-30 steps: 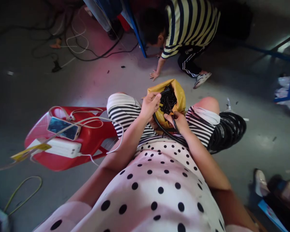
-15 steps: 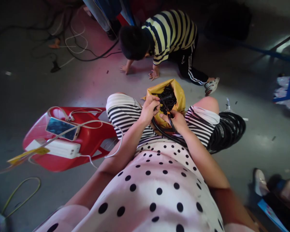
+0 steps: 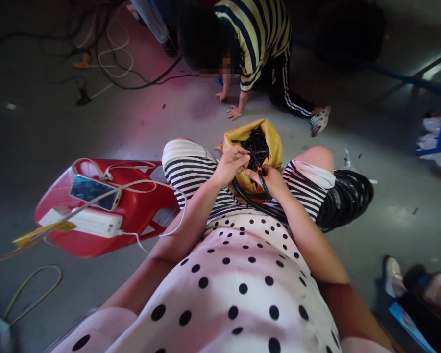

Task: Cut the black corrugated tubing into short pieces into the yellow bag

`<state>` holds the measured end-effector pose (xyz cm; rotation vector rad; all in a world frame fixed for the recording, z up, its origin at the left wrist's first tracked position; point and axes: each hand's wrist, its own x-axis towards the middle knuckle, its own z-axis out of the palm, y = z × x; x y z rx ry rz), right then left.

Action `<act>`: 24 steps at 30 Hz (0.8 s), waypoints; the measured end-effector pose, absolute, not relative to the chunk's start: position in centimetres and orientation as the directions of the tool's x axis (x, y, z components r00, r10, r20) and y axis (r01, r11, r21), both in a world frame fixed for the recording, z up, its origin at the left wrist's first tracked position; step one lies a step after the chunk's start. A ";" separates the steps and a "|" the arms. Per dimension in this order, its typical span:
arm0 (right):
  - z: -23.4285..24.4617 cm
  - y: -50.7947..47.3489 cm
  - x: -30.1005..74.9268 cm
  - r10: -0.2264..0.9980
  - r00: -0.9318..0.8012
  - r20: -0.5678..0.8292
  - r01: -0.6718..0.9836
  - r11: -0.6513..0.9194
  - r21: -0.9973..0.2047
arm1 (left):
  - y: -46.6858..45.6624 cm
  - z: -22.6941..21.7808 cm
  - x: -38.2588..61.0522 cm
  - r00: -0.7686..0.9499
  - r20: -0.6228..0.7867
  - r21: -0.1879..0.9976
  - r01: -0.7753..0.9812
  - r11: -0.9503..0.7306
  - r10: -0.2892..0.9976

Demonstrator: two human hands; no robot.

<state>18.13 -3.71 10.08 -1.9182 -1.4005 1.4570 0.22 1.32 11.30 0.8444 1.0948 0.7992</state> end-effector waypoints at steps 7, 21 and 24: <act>9.3 -2.8 18.9 0.854 -0.035 -0.519 0.596 -0.399 -0.697 | 2.4 10.0 -0.2 0.344 -0.466 0.829 -0.153 0.538 0.815; 3.5 -0.1 18.8 0.769 0.024 -0.639 0.576 -0.533 -0.620 | 4.2 4.8 0.4 0.281 -0.625 0.730 -0.118 0.673 0.728; 2.0 0.8 18.8 0.742 -0.002 -0.670 0.566 -0.551 -0.612 | 4.8 3.7 0.7 0.235 -0.659 0.708 -0.127 0.694 0.715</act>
